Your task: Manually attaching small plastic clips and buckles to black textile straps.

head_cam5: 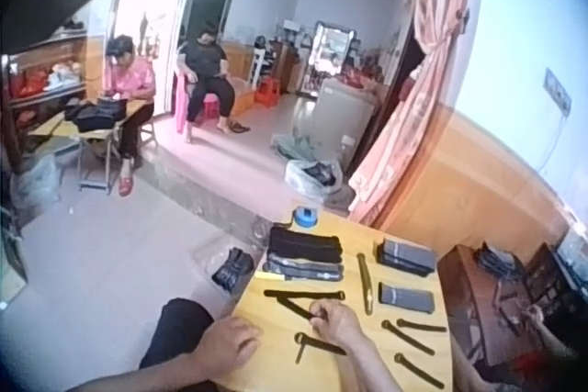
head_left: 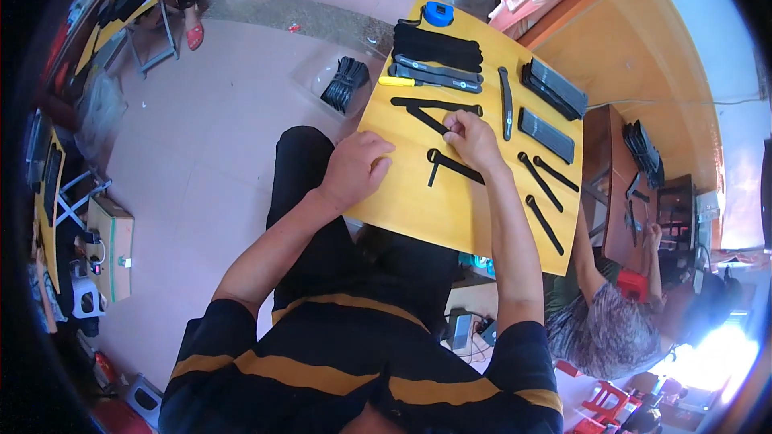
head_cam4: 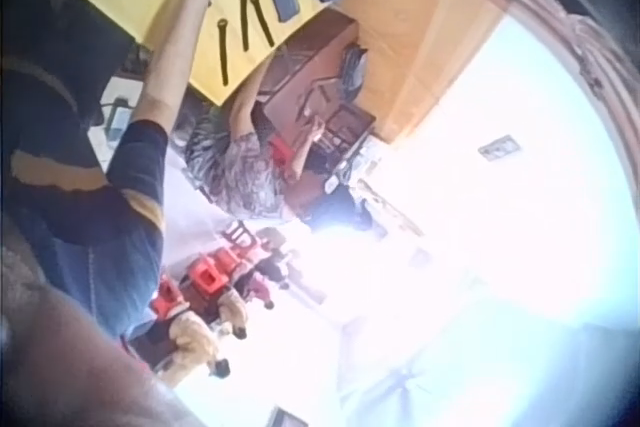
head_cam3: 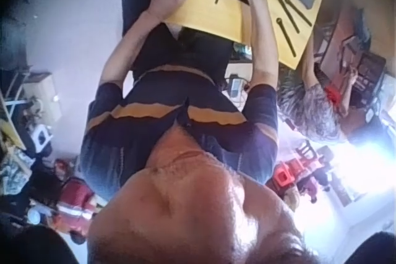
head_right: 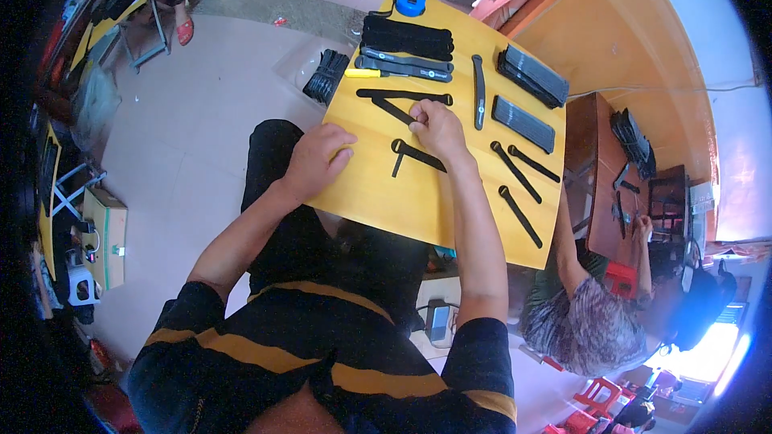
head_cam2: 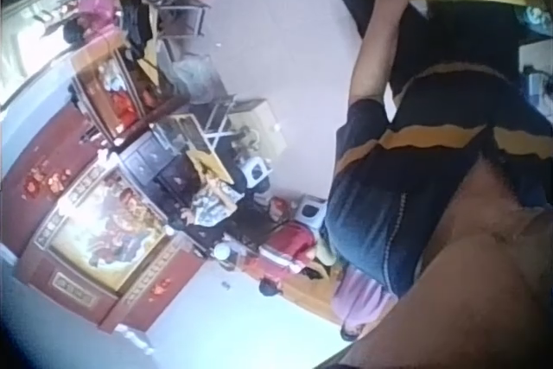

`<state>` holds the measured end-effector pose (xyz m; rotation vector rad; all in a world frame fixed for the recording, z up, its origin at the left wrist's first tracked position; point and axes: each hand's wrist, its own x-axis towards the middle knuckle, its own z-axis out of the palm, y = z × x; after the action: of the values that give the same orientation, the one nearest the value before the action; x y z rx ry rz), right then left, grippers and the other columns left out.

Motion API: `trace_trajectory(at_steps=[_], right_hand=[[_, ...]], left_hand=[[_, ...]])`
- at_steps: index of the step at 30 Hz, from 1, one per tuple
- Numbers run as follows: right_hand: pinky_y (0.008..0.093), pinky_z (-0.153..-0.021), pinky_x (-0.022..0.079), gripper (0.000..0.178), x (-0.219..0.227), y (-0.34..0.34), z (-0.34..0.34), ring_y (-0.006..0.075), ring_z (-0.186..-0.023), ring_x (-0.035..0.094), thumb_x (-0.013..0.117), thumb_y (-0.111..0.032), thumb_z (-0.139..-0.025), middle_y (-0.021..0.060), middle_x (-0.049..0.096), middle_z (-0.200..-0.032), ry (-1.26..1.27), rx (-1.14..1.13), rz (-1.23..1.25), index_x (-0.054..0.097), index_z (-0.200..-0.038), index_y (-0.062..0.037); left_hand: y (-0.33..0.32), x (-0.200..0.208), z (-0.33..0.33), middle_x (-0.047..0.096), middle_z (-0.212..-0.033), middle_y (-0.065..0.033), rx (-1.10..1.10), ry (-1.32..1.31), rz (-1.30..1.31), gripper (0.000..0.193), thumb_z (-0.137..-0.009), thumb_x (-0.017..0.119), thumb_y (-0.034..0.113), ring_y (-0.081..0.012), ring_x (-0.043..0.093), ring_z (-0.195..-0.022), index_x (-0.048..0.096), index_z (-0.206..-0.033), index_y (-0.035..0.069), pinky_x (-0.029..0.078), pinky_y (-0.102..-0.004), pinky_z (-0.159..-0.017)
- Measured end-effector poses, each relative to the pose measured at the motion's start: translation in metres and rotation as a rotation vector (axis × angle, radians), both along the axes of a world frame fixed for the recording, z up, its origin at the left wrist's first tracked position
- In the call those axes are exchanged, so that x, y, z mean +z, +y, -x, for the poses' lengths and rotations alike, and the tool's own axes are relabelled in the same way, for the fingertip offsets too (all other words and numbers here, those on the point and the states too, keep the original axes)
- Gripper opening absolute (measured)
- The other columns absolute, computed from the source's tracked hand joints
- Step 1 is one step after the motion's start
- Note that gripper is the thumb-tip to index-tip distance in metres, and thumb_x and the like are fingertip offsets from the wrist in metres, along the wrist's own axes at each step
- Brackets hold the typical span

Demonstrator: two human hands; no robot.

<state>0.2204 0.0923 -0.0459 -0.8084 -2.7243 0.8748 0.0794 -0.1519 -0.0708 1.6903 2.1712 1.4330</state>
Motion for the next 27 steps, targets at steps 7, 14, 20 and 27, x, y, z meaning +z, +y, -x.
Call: trace_trajectory(at_steps=[7,14,20,27], right_hand=[[0.0381,-0.076,0.051,0.017,0.011,-0.003,0.002,0.0282,-0.085,0.064,0.074,-0.007,-0.083,0.0113,0.064,-0.091,-0.077,0.113,-0.121,0.060,-0.093,-0.0063],[0.0258,-0.067,0.046,0.010,0.047,-0.027,-0.002,0.0105,-0.071,0.054,0.067,-0.002,-0.093,0.0016,0.056,-0.077,0.400,-0.007,-0.086,0.058,-0.096,-0.0055],[0.0217,-0.077,0.047,0.024,0.086,-0.088,-0.006,0.0059,-0.082,0.052,0.067,0.000,-0.094,-0.0020,0.056,-0.093,0.917,-0.165,0.233,0.057,-0.116,-0.0027],[0.0190,-0.074,0.045,0.016,0.065,-0.083,-0.026,0.0040,-0.080,0.051,0.067,-0.002,-0.096,-0.0048,0.053,-0.088,0.831,-0.273,0.247,0.060,-0.109,-0.0028]], left_hand=[[-0.004,-0.001,-0.003,0.066,-0.095,-0.0122,-0.001,-0.014,-0.038,0.018,-0.082,0.071,0.009,-0.0330,0.065,-0.094,0.071,-0.099,0.005,0.052,-0.0428,-0.082],[-0.002,0.023,-0.015,0.068,-0.101,-0.0151,-0.033,-0.138,-0.086,0.024,-0.083,0.073,0.012,-0.0347,0.066,-0.097,0.070,-0.105,0.002,0.053,-0.0427,-0.085],[0.016,0.067,-0.042,0.067,-0.110,-0.0172,-0.095,-0.425,-0.231,0.044,-0.084,0.075,0.015,-0.0340,0.067,-0.102,0.063,-0.124,0.000,0.053,-0.0404,-0.089],[0.027,0.051,-0.036,0.062,-0.120,-0.0166,-0.035,-0.413,-0.057,0.047,-0.080,0.076,0.008,-0.0275,0.066,-0.102,0.058,-0.123,0.003,0.053,-0.0379,-0.086]])
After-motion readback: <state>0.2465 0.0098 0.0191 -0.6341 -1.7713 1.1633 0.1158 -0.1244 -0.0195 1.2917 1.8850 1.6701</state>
